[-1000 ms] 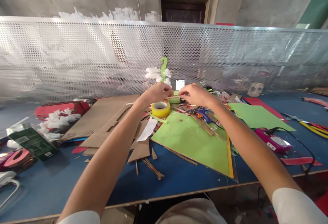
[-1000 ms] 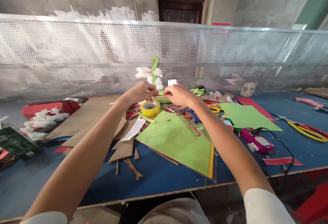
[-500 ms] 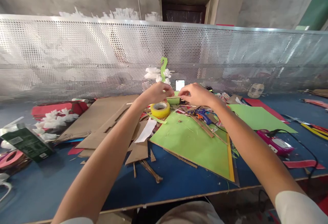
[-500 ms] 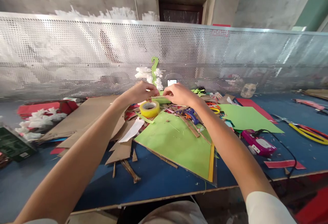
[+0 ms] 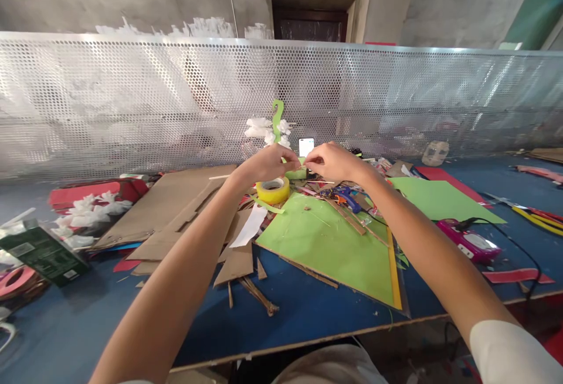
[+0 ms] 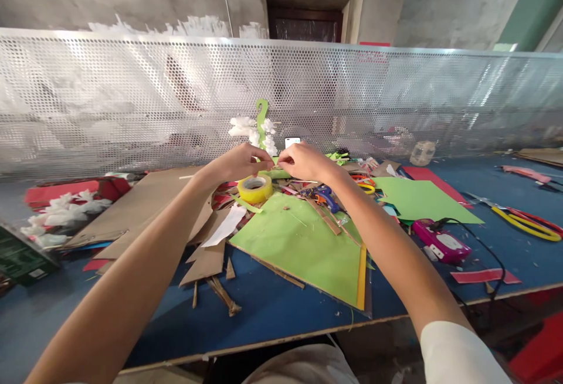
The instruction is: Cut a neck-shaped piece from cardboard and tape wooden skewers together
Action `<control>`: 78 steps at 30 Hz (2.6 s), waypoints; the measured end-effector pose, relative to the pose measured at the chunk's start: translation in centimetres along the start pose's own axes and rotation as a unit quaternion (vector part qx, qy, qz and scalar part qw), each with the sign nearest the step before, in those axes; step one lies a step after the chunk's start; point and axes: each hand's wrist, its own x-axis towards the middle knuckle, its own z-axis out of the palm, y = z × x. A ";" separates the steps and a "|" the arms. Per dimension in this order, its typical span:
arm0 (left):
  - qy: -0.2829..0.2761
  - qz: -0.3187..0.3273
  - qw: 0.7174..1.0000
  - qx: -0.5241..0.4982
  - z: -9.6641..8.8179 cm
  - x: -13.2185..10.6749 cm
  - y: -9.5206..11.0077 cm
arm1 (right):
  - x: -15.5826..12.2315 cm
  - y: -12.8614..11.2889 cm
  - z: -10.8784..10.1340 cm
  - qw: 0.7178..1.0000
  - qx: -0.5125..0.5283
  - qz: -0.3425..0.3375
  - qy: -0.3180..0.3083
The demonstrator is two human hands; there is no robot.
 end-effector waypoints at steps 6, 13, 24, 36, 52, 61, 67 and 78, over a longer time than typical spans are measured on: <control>-0.019 -0.022 1.000 -0.009 -0.4 -0.1 -0.3 | -0.2 0.3 -0.5 0.999 0.019 0.023 -0.031; -0.024 -0.026 0.999 -0.017 -1.2 -0.5 -0.4 | -0.5 1.5 -1.2 0.998 0.035 0.035 -0.031; -0.011 -0.018 0.996 -0.082 -0.9 -0.4 -0.6 | -0.1 0.3 -0.2 0.999 0.037 -0.001 0.005; -0.030 0.004 0.997 -0.064 -1.4 -0.6 -0.8 | -0.2 0.1 -0.3 0.998 0.050 0.025 0.004; -0.061 0.001 0.996 -0.062 -1.5 -0.8 -0.1 | -0.1 0.2 -0.2 0.999 0.031 -0.035 0.015; -0.059 -0.009 0.997 -0.058 -1.2 -0.8 0.2 | -0.1 0.1 -0.3 0.998 0.021 -0.051 0.003; -0.054 -0.001 0.997 -0.054 -1.3 -1.0 0.4 | 0.0 -0.1 -0.3 0.999 0.020 -0.048 0.007; -0.019 -0.012 0.994 -0.110 -0.9 -0.7 -0.7 | 0.2 -0.2 0.0 0.999 0.015 -0.039 0.034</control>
